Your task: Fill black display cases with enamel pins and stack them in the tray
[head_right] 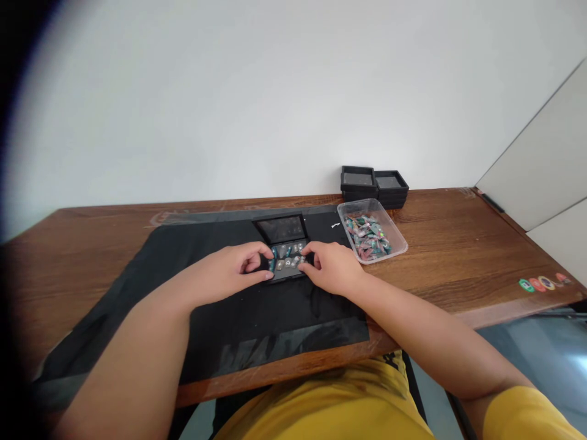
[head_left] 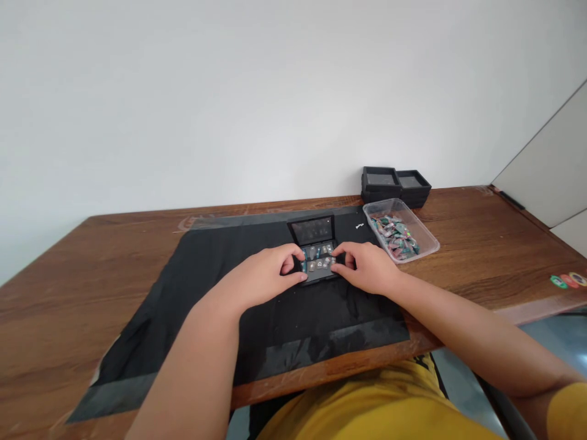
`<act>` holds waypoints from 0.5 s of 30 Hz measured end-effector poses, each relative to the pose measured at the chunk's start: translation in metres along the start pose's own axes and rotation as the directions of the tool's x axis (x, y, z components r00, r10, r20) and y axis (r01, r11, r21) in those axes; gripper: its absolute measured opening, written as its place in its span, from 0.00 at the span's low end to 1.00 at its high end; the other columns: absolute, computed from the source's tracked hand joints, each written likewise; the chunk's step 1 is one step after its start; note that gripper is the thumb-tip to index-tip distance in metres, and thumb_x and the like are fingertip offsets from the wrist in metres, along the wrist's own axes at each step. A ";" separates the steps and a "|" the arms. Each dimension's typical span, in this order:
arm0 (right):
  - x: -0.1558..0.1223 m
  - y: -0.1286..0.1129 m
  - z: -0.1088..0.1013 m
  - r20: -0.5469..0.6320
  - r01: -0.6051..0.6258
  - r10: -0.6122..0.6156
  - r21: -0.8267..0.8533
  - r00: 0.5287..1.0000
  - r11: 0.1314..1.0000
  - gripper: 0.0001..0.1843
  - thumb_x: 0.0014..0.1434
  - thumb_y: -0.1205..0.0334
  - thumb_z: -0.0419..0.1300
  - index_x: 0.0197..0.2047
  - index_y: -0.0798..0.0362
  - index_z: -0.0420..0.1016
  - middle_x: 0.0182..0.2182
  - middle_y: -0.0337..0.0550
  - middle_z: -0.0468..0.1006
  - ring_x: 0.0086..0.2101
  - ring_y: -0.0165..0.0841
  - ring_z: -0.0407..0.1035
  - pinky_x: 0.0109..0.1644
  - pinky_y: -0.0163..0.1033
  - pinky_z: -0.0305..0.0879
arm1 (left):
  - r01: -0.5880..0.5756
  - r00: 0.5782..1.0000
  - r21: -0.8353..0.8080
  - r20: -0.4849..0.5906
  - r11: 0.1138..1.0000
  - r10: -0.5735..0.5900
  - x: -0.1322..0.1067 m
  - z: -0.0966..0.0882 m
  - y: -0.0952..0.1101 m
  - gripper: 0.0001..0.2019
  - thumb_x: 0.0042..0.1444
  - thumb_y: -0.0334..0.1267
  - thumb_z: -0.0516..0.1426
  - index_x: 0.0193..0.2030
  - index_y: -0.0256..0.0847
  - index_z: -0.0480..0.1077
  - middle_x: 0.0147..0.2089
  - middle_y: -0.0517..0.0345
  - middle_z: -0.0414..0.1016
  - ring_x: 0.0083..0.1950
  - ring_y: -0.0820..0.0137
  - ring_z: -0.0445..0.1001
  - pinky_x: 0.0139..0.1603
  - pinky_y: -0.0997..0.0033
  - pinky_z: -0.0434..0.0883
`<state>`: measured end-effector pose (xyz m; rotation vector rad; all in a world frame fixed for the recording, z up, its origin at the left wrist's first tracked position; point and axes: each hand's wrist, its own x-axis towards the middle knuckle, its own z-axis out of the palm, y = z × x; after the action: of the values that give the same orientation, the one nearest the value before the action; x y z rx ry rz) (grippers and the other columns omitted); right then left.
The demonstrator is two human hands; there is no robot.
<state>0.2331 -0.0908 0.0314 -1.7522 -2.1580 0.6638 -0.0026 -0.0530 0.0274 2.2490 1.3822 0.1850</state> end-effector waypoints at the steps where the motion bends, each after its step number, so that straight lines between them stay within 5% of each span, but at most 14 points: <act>1: 0.000 0.000 0.000 -0.001 -0.001 0.001 0.001 1.000 1.000 0.12 0.62 0.56 0.65 0.48 0.48 0.79 0.28 0.35 0.79 0.32 0.31 0.71 0.34 0.36 0.54 | -0.002 1.000 -0.004 0.000 1.000 0.002 0.000 0.000 0.000 0.14 0.54 0.49 0.58 0.43 0.46 0.72 0.29 0.63 0.70 0.29 0.67 0.68 0.29 0.69 0.59; 15: -0.001 -0.001 -0.001 0.004 -0.006 0.006 0.017 1.000 1.000 0.13 0.59 0.57 0.67 0.47 0.49 0.79 0.27 0.34 0.77 0.29 0.29 0.68 0.33 0.35 0.53 | 0.019 1.000 0.009 0.017 1.000 -0.019 0.000 -0.001 0.002 0.14 0.53 0.49 0.58 0.44 0.46 0.71 0.29 0.63 0.70 0.29 0.67 0.68 0.29 0.69 0.59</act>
<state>0.2328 -0.0914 0.0329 -1.7507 -2.1445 0.6860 -0.0016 -0.0529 0.0294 2.2391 1.3971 0.1530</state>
